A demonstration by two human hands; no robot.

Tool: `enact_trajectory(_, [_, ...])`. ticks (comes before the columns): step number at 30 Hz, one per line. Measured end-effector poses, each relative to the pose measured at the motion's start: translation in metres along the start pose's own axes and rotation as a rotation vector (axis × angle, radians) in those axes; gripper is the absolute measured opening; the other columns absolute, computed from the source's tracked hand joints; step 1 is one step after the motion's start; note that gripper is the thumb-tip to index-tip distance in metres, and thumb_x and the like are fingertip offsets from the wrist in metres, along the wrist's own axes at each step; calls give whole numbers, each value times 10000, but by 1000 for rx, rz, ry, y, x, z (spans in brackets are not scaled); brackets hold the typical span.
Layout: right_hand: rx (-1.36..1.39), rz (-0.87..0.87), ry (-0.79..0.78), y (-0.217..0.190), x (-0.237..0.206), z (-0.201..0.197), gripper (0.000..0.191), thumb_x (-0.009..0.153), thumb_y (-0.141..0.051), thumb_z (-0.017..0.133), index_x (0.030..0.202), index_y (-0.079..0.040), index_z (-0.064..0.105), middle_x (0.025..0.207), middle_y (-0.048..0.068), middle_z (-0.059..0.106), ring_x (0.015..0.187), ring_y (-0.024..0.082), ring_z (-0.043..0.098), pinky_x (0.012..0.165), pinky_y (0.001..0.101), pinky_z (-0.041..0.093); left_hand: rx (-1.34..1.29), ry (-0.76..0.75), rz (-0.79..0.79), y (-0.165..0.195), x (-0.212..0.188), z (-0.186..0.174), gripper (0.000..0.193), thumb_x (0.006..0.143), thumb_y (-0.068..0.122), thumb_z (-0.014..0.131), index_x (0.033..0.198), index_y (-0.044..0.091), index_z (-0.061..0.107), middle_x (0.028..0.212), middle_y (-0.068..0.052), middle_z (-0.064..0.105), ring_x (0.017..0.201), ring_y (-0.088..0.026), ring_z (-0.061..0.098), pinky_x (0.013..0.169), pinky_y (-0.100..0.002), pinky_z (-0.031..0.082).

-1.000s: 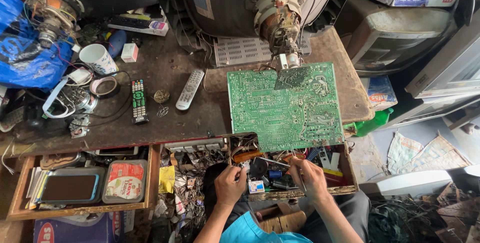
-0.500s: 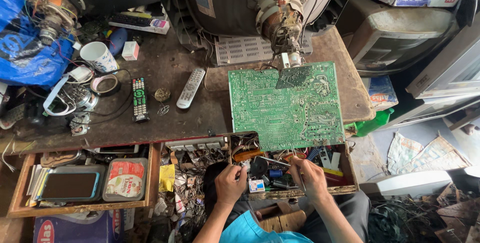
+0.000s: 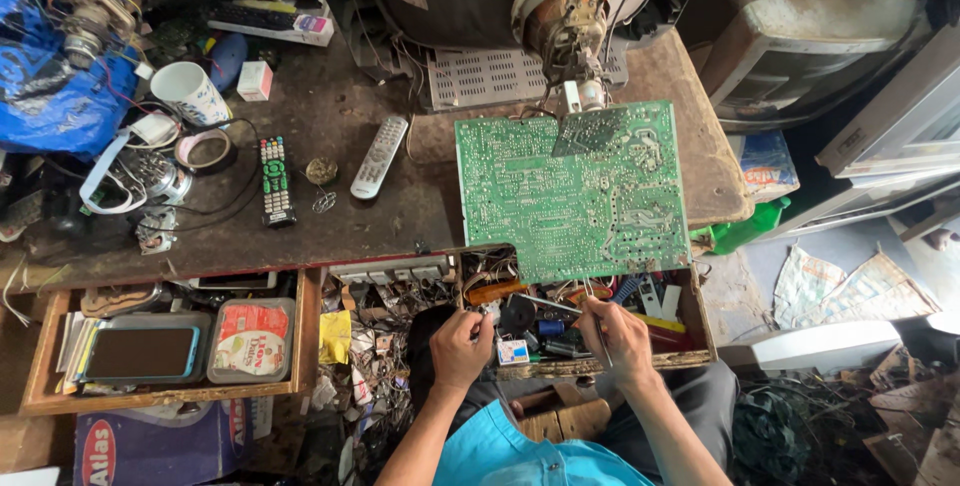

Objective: The person uses a screwdriver to remove screws from a green circuit board, then flips the board over to reveal the component side. They continue to manipulate the board and wires on a cluttered workbench.

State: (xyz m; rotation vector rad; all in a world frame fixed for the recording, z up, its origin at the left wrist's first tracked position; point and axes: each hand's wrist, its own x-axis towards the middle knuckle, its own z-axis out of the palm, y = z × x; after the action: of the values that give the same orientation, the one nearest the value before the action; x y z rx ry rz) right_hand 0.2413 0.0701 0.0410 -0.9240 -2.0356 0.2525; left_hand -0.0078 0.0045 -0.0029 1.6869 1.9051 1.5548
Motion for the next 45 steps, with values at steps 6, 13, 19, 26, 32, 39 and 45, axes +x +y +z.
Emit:
enact_trajectory(6, [62,-68,32,4,0,0,342,843,81,760,1147,11,619,764,44,699,587,138,656,488,280,481,21,2,37,-1,0,1,226,902,183,723,738,71,616,701,-104,620,639,-316,648,555,-395,493])
enact_trajectory(13, [-39,-82,33,-13,1,-5,282,873,124,779,1074,15,615,841,112,676,697,232,687,612,328,529,9,-11,50,-6,-9,-1,207,932,155,751,793,54,635,730,-80,630,648,-273,656,580,-366,498])
enact_trajectory(19, [23,-85,1,-29,15,-11,302,869,140,756,1094,33,587,920,139,711,789,260,736,695,331,578,-9,-13,44,1,-2,-3,208,935,137,762,800,43,635,729,-73,628,634,-247,654,578,-343,496])
enact_trajectory(26, [12,-92,-22,-24,15,-3,311,864,146,762,1093,30,587,888,129,703,756,241,727,666,327,568,-13,-22,28,-1,-4,-3,205,936,130,757,798,42,633,728,-63,632,629,-215,653,573,-324,495])
enact_trajectory(32, [-8,-85,-42,-19,12,1,323,856,118,784,1096,19,590,868,113,697,738,238,715,642,333,552,-6,-18,26,-5,-5,-1,207,932,131,761,798,41,632,723,-59,631,628,-209,654,572,-323,496])
enact_trajectory(39, [-8,-70,-67,-23,16,3,313,867,112,781,1097,16,591,847,97,694,702,225,695,629,330,542,2,-35,10,-1,-3,-3,214,929,130,765,788,44,628,715,-55,628,615,-201,652,555,-317,489])
enact_trajectory(45, [-22,-96,-44,-14,5,5,307,888,85,767,1120,10,581,867,105,687,720,234,696,643,330,544,5,-26,17,-8,-9,0,212,928,129,765,792,43,628,715,-56,625,620,-210,651,556,-323,490])
